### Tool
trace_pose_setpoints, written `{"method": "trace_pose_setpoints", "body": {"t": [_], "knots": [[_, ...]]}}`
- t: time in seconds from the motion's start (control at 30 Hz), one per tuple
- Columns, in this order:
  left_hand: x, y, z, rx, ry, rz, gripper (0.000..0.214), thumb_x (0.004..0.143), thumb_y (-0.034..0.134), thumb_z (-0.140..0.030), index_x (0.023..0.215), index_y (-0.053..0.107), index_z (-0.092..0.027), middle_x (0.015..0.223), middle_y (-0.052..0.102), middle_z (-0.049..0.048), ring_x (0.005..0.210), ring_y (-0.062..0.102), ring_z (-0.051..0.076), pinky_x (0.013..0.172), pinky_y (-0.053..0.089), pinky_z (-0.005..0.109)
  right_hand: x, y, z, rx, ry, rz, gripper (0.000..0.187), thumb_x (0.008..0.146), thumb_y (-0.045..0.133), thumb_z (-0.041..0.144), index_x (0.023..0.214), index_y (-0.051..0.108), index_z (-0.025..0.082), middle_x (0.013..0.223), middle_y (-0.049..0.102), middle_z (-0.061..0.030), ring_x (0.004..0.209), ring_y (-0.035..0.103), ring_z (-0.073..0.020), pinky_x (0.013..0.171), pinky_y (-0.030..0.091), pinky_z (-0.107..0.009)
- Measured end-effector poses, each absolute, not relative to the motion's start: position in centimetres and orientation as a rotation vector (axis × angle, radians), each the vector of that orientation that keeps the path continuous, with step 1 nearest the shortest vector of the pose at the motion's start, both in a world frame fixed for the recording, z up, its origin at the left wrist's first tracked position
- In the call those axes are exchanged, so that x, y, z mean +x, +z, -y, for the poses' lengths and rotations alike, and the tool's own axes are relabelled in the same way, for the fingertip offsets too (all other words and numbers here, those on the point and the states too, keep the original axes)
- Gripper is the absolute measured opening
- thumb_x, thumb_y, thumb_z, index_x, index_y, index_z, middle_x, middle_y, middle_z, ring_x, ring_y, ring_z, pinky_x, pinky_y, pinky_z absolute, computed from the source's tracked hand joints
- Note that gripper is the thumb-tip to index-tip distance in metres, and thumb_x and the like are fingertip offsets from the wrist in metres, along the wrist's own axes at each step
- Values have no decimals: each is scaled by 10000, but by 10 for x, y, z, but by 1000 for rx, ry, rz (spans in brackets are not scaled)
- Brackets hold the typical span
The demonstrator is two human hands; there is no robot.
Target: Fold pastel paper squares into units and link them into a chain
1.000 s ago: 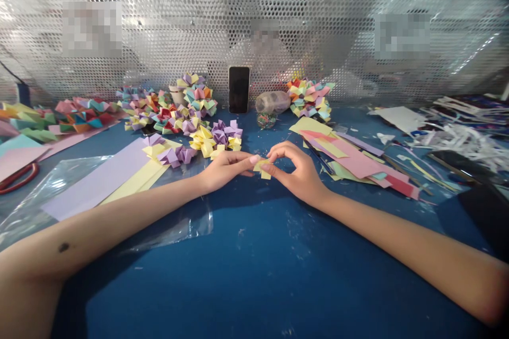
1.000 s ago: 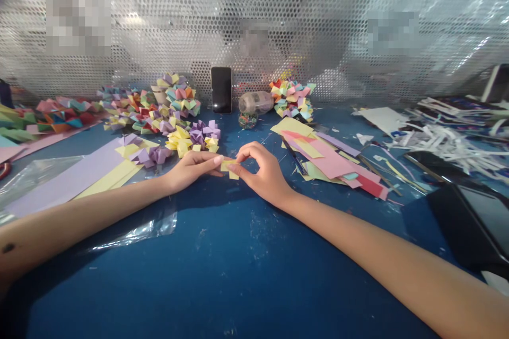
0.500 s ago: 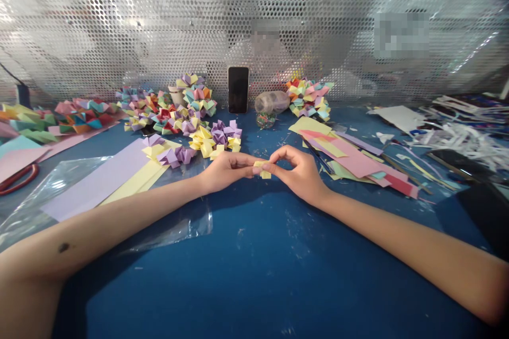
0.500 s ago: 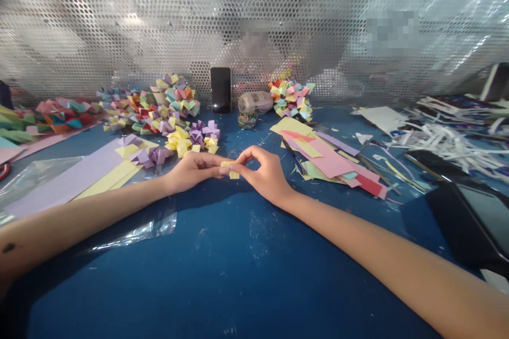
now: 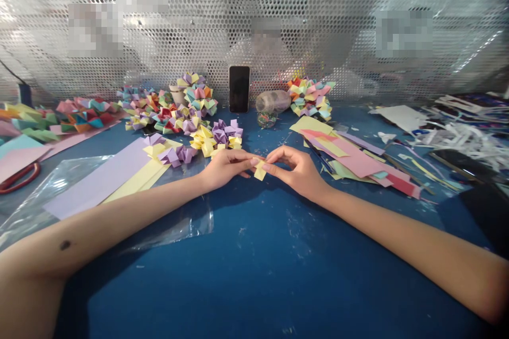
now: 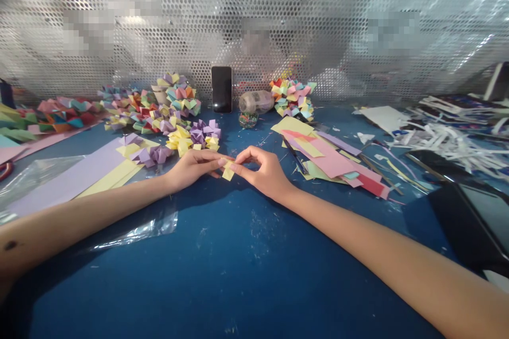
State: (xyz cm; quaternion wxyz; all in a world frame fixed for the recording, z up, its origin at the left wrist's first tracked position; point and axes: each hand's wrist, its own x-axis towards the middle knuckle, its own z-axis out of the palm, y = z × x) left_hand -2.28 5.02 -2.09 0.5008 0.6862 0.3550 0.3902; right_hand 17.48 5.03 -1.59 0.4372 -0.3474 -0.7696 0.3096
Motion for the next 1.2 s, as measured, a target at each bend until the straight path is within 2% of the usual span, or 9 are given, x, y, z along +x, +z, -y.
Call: {"method": "trace_pose_setpoints", "body": {"t": [0.17, 0.33, 0.57, 0.8, 1.03, 1.2], "knots": [[-21, -21, -50, 1607, 952, -891, 328, 764, 650, -350, 1001, 676, -124, 808, 694, 70, 684, 639, 106, 668, 545, 227, 175, -15, -47, -835, 826, 1985, 249, 754, 670, 343, 910, 536, 204, 774, 619, -6, 722, 604, -142, 677, 485, -290], [-18, -22, -49, 1633, 936, -849, 562, 638, 760, -265, 1143, 558, -123, 876, 690, 69, 796, 656, 146, 780, 524, 295, 176, -16, -48, -851, 749, 1930, 196, 788, 633, 302, 922, 527, 205, 708, 562, 20, 682, 572, -126, 653, 459, -273], [-19, -24, -52, 1575, 937, -837, 459, 709, 703, -254, 1109, 530, -109, 768, 690, 42, 678, 642, 100, 690, 506, 239, 176, -17, -49, -872, 743, 1920, 170, 801, 616, 307, 914, 541, 205, 716, 520, 20, 670, 539, -118, 614, 439, -257], [-19, -24, -50, 1602, 909, -821, 437, 708, 705, -259, 1076, 520, -114, 694, 681, 38, 654, 659, 125, 666, 527, 260, 175, -16, -48, -823, 848, 1947, 243, 787, 624, 327, 960, 502, 206, 831, 599, -20, 789, 594, -156, 721, 482, -311], [-19, -22, -47, 1649, 900, -833, 469, 721, 695, -257, 1126, 502, -123, 702, 682, 43, 655, 658, 132, 676, 527, 270, 174, -17, -50, -857, 812, 1927, 268, 803, 610, 296, 1030, 499, 207, 729, 594, 11, 708, 593, -142, 695, 478, -302], [-18, -20, -48, 1618, 964, -847, 532, 654, 746, -225, 1121, 515, -123, 766, 671, 36, 697, 649, 126, 700, 519, 262, 174, -18, -51, -856, 814, 1856, 314, 812, 604, 317, 1083, 483, 213, 813, 615, -10, 765, 607, -148, 706, 487, -294]]}}
